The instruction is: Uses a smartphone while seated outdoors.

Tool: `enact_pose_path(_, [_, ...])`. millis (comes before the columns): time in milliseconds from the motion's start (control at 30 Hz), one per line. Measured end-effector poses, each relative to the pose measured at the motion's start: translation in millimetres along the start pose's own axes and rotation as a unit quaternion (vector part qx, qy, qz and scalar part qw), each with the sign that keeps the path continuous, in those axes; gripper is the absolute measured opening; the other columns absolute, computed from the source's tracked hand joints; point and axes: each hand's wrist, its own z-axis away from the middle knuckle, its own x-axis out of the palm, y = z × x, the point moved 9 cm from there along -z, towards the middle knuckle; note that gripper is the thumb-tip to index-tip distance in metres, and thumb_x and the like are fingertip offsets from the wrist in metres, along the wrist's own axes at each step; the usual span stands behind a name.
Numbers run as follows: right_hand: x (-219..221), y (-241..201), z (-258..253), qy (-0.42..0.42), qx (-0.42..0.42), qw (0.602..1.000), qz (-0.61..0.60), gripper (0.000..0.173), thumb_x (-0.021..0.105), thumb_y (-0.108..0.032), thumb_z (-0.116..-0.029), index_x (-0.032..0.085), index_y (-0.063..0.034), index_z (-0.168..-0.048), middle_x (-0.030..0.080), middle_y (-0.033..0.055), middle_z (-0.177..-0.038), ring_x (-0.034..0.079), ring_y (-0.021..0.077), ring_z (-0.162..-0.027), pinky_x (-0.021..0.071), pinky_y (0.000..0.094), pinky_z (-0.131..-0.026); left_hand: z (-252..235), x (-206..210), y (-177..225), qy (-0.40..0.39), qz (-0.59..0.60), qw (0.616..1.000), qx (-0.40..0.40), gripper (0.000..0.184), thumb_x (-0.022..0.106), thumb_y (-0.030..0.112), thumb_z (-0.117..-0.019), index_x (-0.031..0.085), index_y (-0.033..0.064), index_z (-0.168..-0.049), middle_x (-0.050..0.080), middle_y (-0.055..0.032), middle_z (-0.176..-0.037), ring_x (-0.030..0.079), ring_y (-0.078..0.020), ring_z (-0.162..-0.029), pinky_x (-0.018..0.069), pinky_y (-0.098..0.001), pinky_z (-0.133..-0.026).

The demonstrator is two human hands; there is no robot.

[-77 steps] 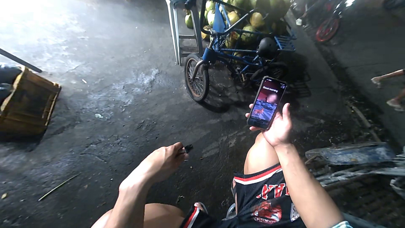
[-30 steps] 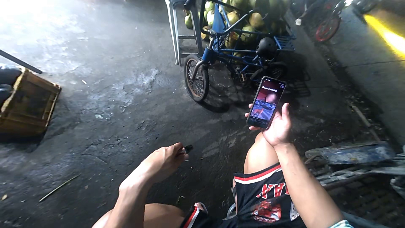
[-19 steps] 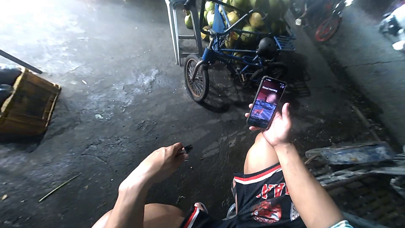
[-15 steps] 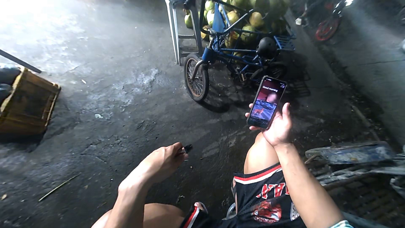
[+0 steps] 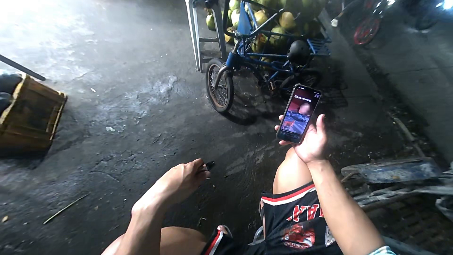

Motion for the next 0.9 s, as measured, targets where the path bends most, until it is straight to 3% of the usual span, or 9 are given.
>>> enact_pose_path(900, [-0.1,-0.3,-0.9,-0.022,-0.004,1.000,-0.002,0.081,0.026,-0.077,-0.0969,0.040,-0.0171,-0.149,0.059,0.0288,-0.135,0.067,0.0495,-0.109,0.0621,0.0564,-0.064,0.2,0.0,0.5,-0.006,0.001,1.000,0.000,0.035,0.053,0.045,-0.1060,0.061,0.0114,-0.113,0.066,-0.0115,-0.087,0.067,-0.0321,-0.082,0.0534,-0.0566,-0.074])
